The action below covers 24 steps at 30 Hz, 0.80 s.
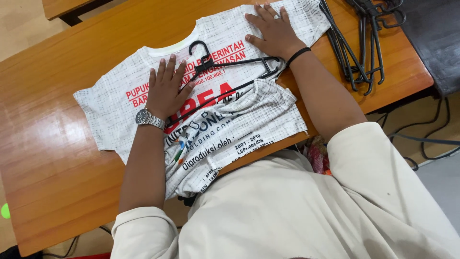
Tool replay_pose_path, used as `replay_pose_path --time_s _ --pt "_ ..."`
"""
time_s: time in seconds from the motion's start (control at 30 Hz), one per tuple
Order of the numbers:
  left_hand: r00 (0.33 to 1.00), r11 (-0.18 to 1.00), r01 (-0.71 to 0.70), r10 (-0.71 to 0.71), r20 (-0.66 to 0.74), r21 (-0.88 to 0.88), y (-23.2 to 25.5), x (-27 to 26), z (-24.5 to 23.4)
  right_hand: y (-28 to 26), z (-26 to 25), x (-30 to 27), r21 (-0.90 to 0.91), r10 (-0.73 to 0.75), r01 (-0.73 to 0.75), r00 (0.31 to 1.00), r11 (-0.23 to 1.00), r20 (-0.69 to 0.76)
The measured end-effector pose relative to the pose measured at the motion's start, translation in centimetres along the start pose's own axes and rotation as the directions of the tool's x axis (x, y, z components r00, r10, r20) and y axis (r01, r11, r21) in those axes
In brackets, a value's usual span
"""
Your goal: A person takes a white shirt, smooths it out on a wooden table, and carefully inserts a black plastic hanger into the collar.
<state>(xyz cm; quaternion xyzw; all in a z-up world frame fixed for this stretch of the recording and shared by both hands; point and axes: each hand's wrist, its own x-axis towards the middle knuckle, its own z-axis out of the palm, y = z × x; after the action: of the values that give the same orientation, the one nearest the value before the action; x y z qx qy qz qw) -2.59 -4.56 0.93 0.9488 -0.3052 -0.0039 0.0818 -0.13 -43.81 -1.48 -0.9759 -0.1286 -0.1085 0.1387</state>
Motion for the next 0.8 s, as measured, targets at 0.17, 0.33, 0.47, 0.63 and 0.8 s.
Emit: replay_pose_path --time_s 0.17,0.33,0.47,0.63,0.8 --pt "0.999 1.000 -0.014 0.014 -0.035 0.000 -0.3 -0.1 0.3 0.1 0.0 -0.2 0.002 -0.014 0.014 1.000 1.000 -0.004" --pt "0.997 0.998 0.045 -0.047 -0.060 -0.038 0.0 -0.5 -0.5 -0.9 -1.0 -0.9 -0.007 -0.042 0.042 0.999 0.999 -0.020" --pt "0.969 0.983 0.179 -0.184 -0.165 -0.044 -4.0 -0.2 0.9 -0.4 -0.4 -0.2 -0.017 0.003 -0.003 1.000 1.000 0.024" --pt "0.944 0.952 0.279 -0.296 -0.149 -0.122 -3.9 -0.7 -0.3 0.3 0.1 -0.5 -0.088 -0.084 0.079 0.995 0.993 -0.061" --pt "0.947 0.965 0.260 -0.263 -0.185 -0.042 -4.0 -0.5 0.4 -0.4 -0.7 -0.6 -0.052 -0.067 0.063 0.996 0.997 -0.066"
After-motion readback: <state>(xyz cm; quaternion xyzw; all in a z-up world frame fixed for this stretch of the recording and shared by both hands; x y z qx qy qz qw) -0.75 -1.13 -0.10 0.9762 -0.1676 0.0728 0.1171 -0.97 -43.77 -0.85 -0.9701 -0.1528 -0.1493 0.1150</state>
